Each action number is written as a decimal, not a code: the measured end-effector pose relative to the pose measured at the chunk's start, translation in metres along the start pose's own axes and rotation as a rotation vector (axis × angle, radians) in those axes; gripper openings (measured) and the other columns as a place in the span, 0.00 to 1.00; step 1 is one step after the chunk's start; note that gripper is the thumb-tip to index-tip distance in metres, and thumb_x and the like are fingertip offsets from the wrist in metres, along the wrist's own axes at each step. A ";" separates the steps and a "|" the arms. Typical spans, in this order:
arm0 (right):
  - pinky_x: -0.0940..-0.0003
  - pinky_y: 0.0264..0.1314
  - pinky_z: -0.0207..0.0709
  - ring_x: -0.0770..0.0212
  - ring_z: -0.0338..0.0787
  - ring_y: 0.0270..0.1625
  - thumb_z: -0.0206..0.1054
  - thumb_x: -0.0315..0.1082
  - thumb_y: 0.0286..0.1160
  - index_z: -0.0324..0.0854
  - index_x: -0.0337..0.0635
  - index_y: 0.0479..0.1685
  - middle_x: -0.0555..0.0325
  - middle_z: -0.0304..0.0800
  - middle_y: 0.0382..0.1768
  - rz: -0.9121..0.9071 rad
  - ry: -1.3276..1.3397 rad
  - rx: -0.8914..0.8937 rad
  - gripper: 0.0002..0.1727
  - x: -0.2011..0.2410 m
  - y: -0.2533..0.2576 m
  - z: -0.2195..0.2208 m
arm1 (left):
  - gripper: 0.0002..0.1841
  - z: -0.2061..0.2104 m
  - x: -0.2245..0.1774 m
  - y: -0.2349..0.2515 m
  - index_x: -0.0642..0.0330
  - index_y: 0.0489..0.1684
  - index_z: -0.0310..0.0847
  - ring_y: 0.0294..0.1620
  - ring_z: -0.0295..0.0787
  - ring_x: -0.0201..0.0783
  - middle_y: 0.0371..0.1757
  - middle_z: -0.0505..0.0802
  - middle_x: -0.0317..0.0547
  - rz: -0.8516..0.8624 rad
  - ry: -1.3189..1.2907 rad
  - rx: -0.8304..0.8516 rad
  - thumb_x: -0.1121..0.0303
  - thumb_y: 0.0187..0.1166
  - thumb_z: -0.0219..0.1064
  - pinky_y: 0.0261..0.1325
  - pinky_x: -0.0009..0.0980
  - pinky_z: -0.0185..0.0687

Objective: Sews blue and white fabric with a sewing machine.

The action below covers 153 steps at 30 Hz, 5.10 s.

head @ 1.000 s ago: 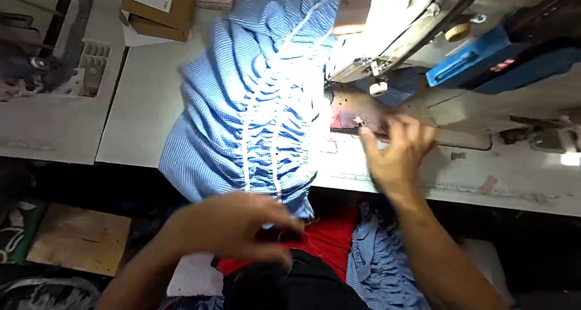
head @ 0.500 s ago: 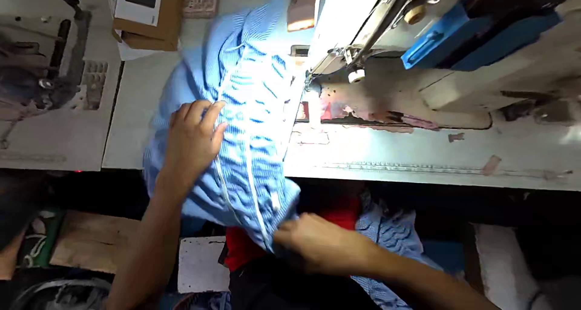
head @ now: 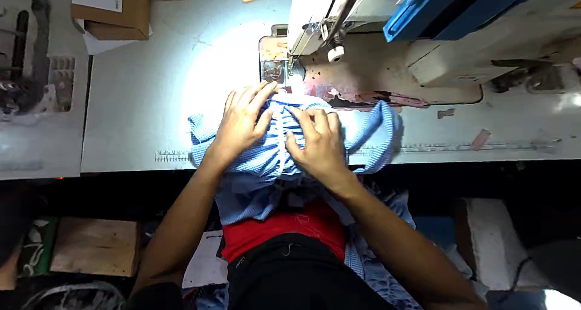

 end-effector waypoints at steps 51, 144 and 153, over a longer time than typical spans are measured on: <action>0.44 0.55 0.69 0.40 0.76 0.69 0.50 0.39 0.79 0.70 0.39 0.87 0.51 0.66 0.89 -0.063 -0.196 0.098 0.33 0.013 0.054 0.020 | 0.19 0.014 0.008 0.065 0.39 0.64 0.92 0.58 0.79 0.47 0.59 0.89 0.43 0.144 0.147 -0.005 0.64 0.83 0.57 0.62 0.49 0.62; 0.38 0.68 0.71 0.35 0.79 0.72 0.53 0.35 0.84 0.83 0.45 0.68 0.45 0.84 0.70 -0.262 -0.101 0.070 0.20 -0.038 0.071 -0.015 | 0.15 0.019 -0.062 -0.017 0.58 0.55 0.94 0.70 0.88 0.43 0.59 0.96 0.48 0.367 0.018 0.059 0.59 0.84 0.68 0.74 0.34 0.82; 0.36 0.65 0.69 0.33 0.79 0.69 0.55 0.31 0.81 0.85 0.46 0.63 0.44 0.86 0.65 -0.280 -0.101 0.108 0.18 -0.033 0.058 -0.022 | 0.16 0.019 -0.067 -0.019 0.58 0.55 0.94 0.69 0.89 0.43 0.58 0.96 0.47 0.363 0.046 0.069 0.58 0.84 0.67 0.73 0.34 0.82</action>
Point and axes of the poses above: each hand's wrist, its own y-axis towards the middle knuckle, its own z-axis out of the palm, x = y × z, the point moved 8 cm from there along y, towards the middle knuckle
